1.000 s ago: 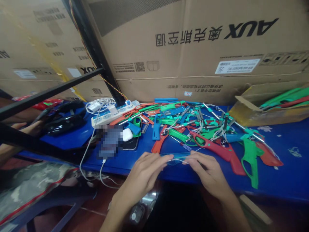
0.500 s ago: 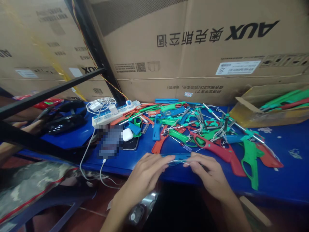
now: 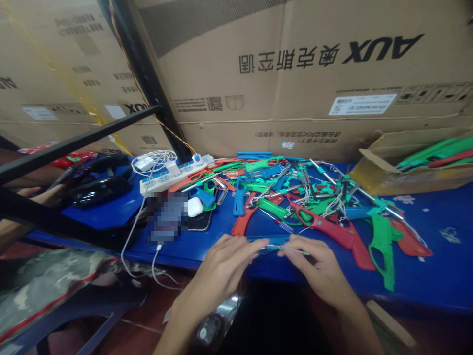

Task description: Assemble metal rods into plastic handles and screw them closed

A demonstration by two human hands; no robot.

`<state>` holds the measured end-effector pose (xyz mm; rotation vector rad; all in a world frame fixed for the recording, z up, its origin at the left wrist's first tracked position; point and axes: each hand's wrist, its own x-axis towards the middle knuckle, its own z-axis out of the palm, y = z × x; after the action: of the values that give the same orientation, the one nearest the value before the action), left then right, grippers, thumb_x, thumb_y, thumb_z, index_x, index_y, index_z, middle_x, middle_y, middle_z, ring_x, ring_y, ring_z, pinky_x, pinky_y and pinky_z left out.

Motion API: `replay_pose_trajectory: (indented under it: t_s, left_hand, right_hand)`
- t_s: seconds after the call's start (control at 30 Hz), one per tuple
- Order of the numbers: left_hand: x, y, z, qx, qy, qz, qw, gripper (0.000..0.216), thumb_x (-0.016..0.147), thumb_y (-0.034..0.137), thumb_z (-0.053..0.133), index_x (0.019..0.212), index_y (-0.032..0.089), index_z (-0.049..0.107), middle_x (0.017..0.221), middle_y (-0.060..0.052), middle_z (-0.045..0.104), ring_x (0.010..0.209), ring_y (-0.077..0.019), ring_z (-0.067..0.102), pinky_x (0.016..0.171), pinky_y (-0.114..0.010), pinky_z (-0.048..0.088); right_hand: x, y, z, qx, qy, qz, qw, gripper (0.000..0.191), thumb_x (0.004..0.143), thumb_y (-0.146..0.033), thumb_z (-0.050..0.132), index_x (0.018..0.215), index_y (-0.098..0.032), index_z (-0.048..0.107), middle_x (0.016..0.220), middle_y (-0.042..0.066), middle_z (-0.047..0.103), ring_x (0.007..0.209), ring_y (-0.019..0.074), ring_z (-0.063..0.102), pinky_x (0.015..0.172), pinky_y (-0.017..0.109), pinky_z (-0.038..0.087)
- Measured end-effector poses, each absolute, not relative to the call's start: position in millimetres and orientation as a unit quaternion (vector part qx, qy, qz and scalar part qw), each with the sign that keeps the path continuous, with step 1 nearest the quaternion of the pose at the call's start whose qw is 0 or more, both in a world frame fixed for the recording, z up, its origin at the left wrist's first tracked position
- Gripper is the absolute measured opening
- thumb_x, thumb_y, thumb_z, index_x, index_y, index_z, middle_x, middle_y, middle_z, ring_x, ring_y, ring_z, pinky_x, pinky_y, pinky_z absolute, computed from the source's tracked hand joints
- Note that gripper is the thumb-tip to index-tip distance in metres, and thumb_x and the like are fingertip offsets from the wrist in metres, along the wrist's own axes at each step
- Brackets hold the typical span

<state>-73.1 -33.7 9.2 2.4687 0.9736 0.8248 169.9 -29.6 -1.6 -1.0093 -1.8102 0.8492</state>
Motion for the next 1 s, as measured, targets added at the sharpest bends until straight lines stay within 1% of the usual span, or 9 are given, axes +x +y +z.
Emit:
replay_pose_trajectory:
  t_s: [0.23, 0.4, 0.5, 0.57, 0.63, 0.77, 0.83, 0.93, 1.0]
  left_hand:
    - [-70.7, -33.3, 11.8, 0.873, 0.353, 0.276, 0.192, 0.038, 0.108, 0.014, 0.041, 0.142, 0.027, 0.052, 0.103, -0.003, 0.066, 0.089, -0.0171, 0.056, 0.083, -0.033, 0.040]
    - [-66.9, -32.4, 18.5, 0.860, 0.387, 0.265, 0.202, 0.027, 0.107, 0.019, 0.048, 0.129, 0.027, 0.059, 0.112, -0.002, 0.068, 0.100, -0.0188, 0.059, 0.091, -0.036, 0.037]
    - [-62.2, -28.5, 21.1, 0.859, 0.388, 0.281, 0.180, 0.019, 0.105, 0.030, 0.057, 0.122, 0.025, 0.063, 0.106, -0.001, 0.070, 0.093, -0.0181, 0.060, 0.086, -0.034, 0.036]
    - [-59.0, -25.1, 21.0, 0.864, 0.380, 0.295, 0.148, 0.020, 0.104, 0.034, 0.057, 0.121, 0.025, 0.065, 0.098, 0.000, 0.070, 0.086, -0.0169, 0.061, 0.080, -0.033, 0.034]
    - [-56.7, -22.2, 19.9, 0.867, 0.374, 0.302, 0.128, 0.020, 0.106, 0.033, 0.053, 0.117, 0.025, 0.067, 0.094, 0.001, 0.071, 0.082, -0.0157, 0.060, 0.077, -0.033, 0.033]
    - [-55.7, -18.9, 17.5, 0.851, 0.387, 0.323, 0.149, 0.016, 0.107, 0.025, 0.051, 0.106, 0.020, 0.067, 0.094, 0.000, 0.072, 0.080, -0.0145, 0.061, 0.077, -0.033, 0.035]
    - [-56.9, -17.8, 16.7, 0.842, 0.396, 0.330, 0.159, 0.016, 0.106, 0.025, 0.052, 0.104, 0.020, 0.067, 0.091, 0.000, 0.072, 0.079, -0.0146, 0.061, 0.077, -0.032, 0.036]
    - [-59.1, -16.0, 15.0, 0.834, 0.408, 0.332, 0.167, 0.017, 0.106, 0.027, 0.051, 0.103, 0.021, 0.067, 0.090, 0.000, 0.072, 0.076, -0.0148, 0.060, 0.077, -0.032, 0.038]
    - [-60.2, -14.8, 13.1, 0.826, 0.422, 0.333, 0.169, 0.017, 0.106, 0.028, 0.052, 0.103, 0.022, 0.067, 0.091, 0.001, 0.073, 0.076, -0.0147, 0.060, 0.077, -0.031, 0.039]
  right_hand:
    - [166.6, -27.1, 1.1, -0.392, -0.722, 0.383, 0.423, 0.022, 0.100, -0.032, 0.062, 0.083, -0.021, 0.071, 0.076, 0.000, 0.064, 0.071, 0.0142, 0.058, 0.070, 0.026, 0.046]
    - [166.7, -27.9, -0.9, -0.401, -0.714, 0.396, 0.417, 0.021, 0.098, -0.033, 0.065, 0.082, -0.020, 0.071, 0.078, 0.000, 0.063, 0.072, 0.0139, 0.056, 0.072, 0.028, 0.044]
    - [166.0, -28.0, -2.1, -0.409, -0.711, 0.394, 0.414, 0.022, 0.097, -0.036, 0.067, 0.084, -0.020, 0.073, 0.078, 0.001, 0.064, 0.072, 0.0148, 0.057, 0.068, 0.028, 0.043]
    - [165.5, -28.0, -2.9, -0.414, -0.710, 0.394, 0.411, 0.022, 0.096, -0.038, 0.067, 0.084, -0.021, 0.074, 0.078, 0.001, 0.065, 0.070, 0.0145, 0.056, 0.066, 0.028, 0.043]
    - [165.6, -28.2, -3.6, -0.423, -0.706, 0.399, 0.405, 0.022, 0.095, -0.040, 0.068, 0.085, -0.021, 0.074, 0.077, 0.000, 0.066, 0.069, 0.0143, 0.057, 0.065, 0.027, 0.044]
    - [167.5, -28.8, -4.1, -0.439, -0.679, 0.432, 0.398, 0.018, 0.092, -0.042, 0.071, 0.097, -0.024, 0.074, 0.091, 0.001, 0.073, 0.081, 0.0170, 0.065, 0.073, 0.028, 0.051]
    - [168.9, -29.2, -4.2, -0.435, -0.663, 0.464, 0.394, 0.021, 0.091, -0.041, 0.072, 0.106, -0.026, 0.073, 0.097, 0.001, 0.075, 0.086, 0.0177, 0.068, 0.077, 0.029, 0.054]
    - [170.6, -29.9, -4.5, -0.413, -0.641, 0.517, 0.389, 0.027, 0.092, -0.041, 0.070, 0.115, -0.027, 0.071, 0.101, 0.003, 0.076, 0.086, 0.0166, 0.069, 0.074, 0.028, 0.055]
    - [171.1, -30.2, -4.9, -0.399, -0.627, 0.541, 0.393, 0.028, 0.096, -0.041, 0.065, 0.120, -0.026, 0.070, 0.102, 0.004, 0.076, 0.078, 0.0138, 0.067, 0.068, 0.026, 0.055]
